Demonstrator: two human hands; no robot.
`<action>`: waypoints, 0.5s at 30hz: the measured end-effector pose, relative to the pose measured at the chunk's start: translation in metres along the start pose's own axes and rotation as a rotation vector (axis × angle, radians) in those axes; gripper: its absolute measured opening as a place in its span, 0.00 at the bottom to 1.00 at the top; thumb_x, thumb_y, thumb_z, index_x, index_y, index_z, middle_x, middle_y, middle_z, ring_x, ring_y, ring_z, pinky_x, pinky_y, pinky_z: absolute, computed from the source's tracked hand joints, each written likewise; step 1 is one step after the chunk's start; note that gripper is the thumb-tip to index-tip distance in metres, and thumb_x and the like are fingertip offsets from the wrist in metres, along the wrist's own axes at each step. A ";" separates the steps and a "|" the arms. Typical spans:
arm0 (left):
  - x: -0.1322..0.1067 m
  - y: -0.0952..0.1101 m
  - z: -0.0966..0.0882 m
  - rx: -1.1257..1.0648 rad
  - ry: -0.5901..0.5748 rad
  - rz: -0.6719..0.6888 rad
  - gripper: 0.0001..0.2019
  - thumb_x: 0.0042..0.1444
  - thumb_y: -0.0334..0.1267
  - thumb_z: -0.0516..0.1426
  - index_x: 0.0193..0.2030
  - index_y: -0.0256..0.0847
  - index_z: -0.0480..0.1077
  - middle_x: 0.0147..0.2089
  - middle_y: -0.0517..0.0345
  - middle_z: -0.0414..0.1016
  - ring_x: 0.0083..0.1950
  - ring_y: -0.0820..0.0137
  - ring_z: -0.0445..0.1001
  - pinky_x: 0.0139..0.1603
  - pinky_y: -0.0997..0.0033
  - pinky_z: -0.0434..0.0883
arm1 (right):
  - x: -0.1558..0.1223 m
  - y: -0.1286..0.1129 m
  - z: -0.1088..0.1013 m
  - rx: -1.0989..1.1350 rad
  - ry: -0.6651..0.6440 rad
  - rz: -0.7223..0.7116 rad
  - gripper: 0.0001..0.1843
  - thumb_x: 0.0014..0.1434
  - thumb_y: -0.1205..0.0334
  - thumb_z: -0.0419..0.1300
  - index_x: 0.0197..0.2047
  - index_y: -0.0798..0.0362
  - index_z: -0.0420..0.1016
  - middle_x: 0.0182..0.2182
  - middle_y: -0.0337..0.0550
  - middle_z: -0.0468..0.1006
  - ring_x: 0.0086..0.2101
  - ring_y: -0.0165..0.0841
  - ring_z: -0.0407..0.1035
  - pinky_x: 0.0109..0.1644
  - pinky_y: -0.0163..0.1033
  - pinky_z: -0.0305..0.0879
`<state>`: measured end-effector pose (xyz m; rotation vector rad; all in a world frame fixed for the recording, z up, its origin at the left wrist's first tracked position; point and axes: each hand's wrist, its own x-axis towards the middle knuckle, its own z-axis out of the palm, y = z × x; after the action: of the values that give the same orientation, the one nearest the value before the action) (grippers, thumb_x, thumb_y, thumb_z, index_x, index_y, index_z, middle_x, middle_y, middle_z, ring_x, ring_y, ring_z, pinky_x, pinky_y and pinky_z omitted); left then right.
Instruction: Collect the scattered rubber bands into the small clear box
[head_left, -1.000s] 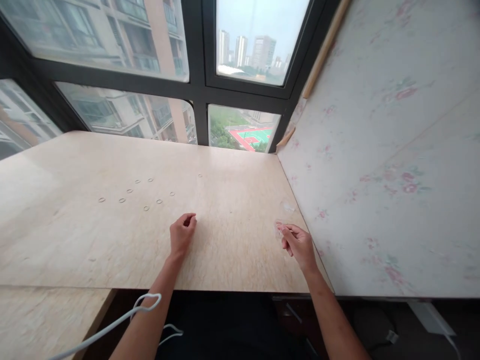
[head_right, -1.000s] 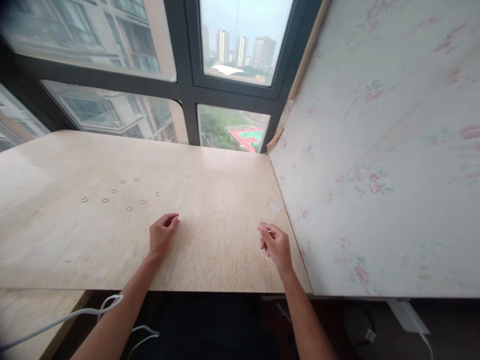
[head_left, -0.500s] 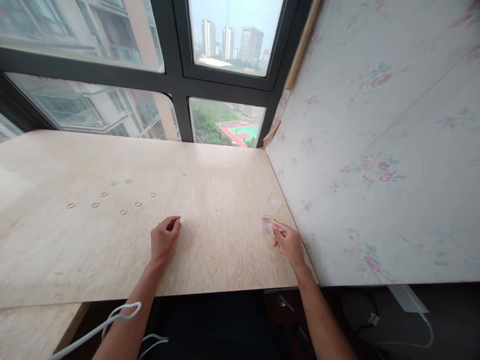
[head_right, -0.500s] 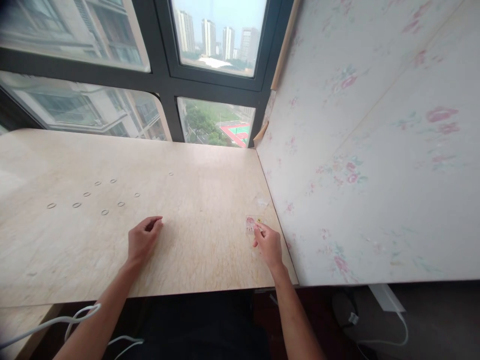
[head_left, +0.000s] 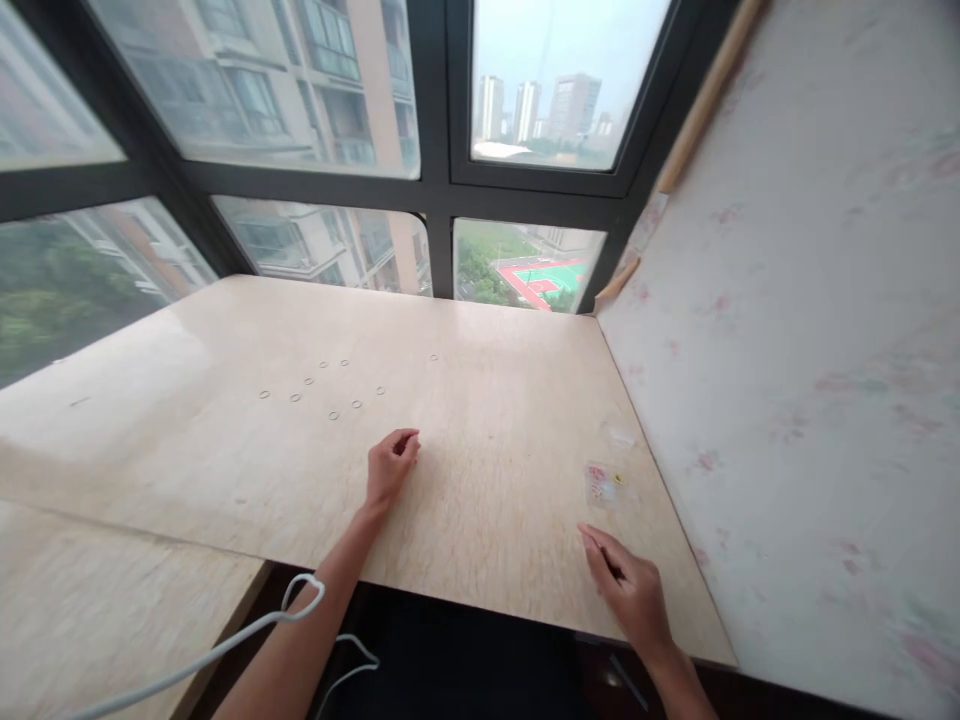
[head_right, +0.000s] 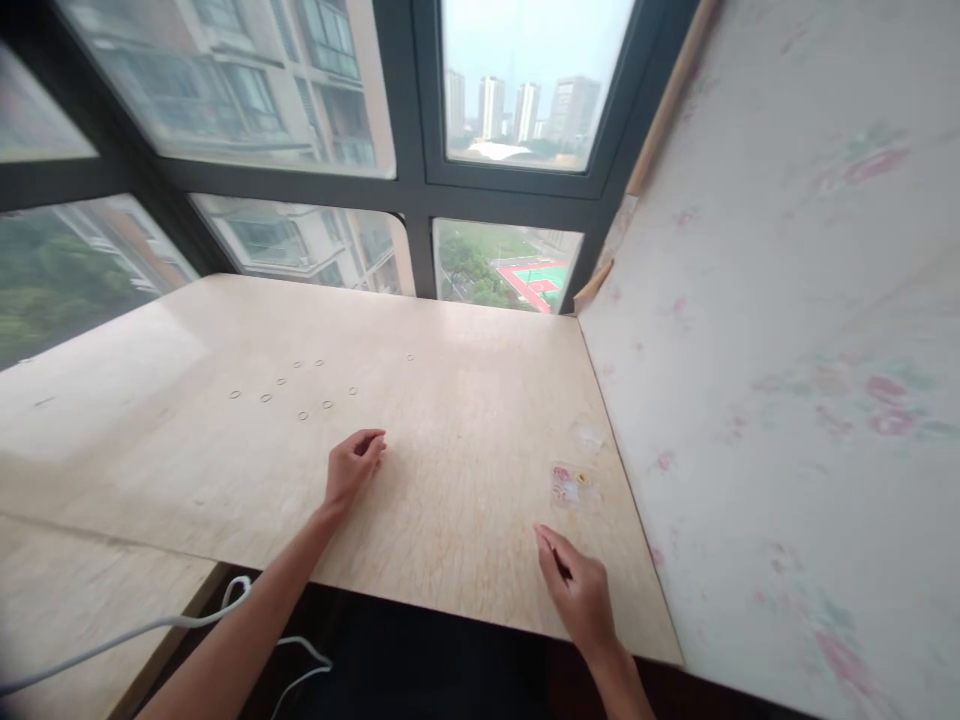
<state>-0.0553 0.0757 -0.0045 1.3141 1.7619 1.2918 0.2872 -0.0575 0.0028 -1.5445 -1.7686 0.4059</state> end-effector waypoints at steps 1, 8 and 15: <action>0.004 0.000 -0.002 -0.006 0.000 -0.003 0.13 0.51 0.42 0.55 0.38 0.38 0.74 0.28 0.57 0.76 0.23 0.73 0.71 0.23 0.75 0.69 | -0.003 0.001 0.004 -0.010 -0.047 -0.069 0.17 0.62 0.56 0.53 0.45 0.52 0.80 0.32 0.47 0.82 0.25 0.34 0.75 0.29 0.34 0.71; 0.059 -0.007 -0.051 0.037 0.112 -0.017 0.13 0.50 0.39 0.54 0.38 0.35 0.74 0.30 0.55 0.77 0.20 0.75 0.70 0.22 0.77 0.68 | 0.003 0.008 0.014 -0.086 -0.106 -0.234 0.16 0.62 0.55 0.53 0.43 0.49 0.81 0.38 0.43 0.81 0.35 0.36 0.78 0.38 0.32 0.75; 0.123 -0.029 -0.144 0.415 0.200 -0.155 0.14 0.51 0.37 0.52 0.40 0.37 0.75 0.34 0.57 0.78 0.26 0.73 0.76 0.30 0.77 0.69 | 0.003 0.034 0.016 -0.129 -0.207 -0.214 0.16 0.60 0.52 0.55 0.43 0.47 0.82 0.39 0.39 0.81 0.37 0.36 0.77 0.37 0.28 0.74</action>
<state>-0.2330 0.1387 0.0323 1.2606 2.3163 1.0351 0.3004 -0.0434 -0.0298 -1.4213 -2.1335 0.3623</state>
